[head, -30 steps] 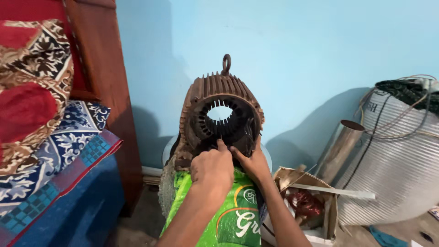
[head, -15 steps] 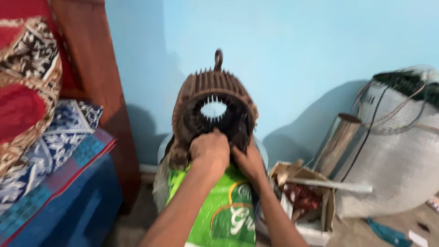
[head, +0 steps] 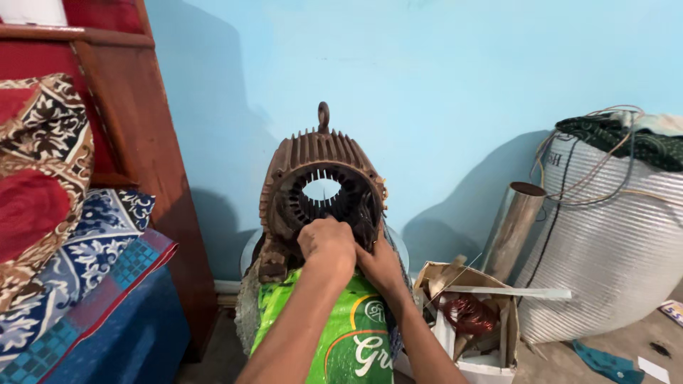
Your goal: The person holds a rusty electric motor stator housing steady on a sack and uses a flat pry bar to scrape and pry burnt windings and debris out of the inside of the housing, working around the inner slots and repositioning the housing as they go.
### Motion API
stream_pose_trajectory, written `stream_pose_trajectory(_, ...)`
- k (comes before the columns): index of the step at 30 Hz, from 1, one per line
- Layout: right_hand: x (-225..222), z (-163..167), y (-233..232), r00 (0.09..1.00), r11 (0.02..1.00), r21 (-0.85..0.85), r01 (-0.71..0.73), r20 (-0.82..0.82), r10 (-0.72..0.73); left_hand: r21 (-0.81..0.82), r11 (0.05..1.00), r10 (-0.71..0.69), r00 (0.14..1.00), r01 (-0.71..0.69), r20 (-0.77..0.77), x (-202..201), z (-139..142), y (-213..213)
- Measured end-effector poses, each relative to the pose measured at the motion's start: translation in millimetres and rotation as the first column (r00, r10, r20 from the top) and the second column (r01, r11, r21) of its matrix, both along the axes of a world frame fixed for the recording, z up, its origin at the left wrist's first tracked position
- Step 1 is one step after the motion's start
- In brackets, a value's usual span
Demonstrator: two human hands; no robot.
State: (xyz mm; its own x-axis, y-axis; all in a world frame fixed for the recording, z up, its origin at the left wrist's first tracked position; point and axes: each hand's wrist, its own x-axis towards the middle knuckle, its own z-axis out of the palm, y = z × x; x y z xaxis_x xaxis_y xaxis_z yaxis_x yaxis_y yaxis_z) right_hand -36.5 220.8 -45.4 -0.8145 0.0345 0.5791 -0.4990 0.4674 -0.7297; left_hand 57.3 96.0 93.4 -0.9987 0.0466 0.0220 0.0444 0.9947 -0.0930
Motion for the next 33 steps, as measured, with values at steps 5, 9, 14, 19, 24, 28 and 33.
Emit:
stream_pose_trajectory(5,-5.9,-7.1,-0.5,0.993,0.995,0.050,0.089,0.072,-0.093,-0.048,0.993,-0.114,0.976,0.107,-0.186,-6.7,-26.7,-2.7)
stream_pose_trajectory(9,-15.0,-15.2,2.9,0.994,0.997,0.021,0.073,0.080,-0.075,0.006,1.000,0.014,0.994,-0.013,-0.110,-29.6,-26.5,18.7)
stream_pose_trajectory(14,-25.4,-22.7,8.4,0.998,1.000,0.008,0.006,0.063,-0.007,0.038,0.999,0.008,0.992,-0.004,-0.122,-33.6,-50.7,25.5)
stream_pose_trajectory(19,-22.7,-21.5,6.7,0.993,0.997,0.026,0.076,0.086,-0.078,0.020,0.999,0.036,0.992,-0.033,-0.117,-34.5,-39.4,27.9)
stream_pose_trajectory(24,-8.6,-12.8,3.5,1.000,1.000,-0.004,0.021,0.005,-0.021,0.084,0.996,0.015,0.996,-0.008,-0.093,-23.9,-10.5,18.8)
stream_pose_trajectory(28,1.6,-1.7,0.3,0.991,0.997,0.018,0.080,0.110,-0.082,0.228,0.974,0.020,0.990,0.012,-0.137,27.4,-36.2,-32.1)
stream_pose_trajectory(33,7.1,8.3,-4.8,0.999,0.999,0.004,0.037,0.016,-0.037,0.339,0.939,0.115,0.982,-0.058,-0.150,35.7,-24.1,-59.2)
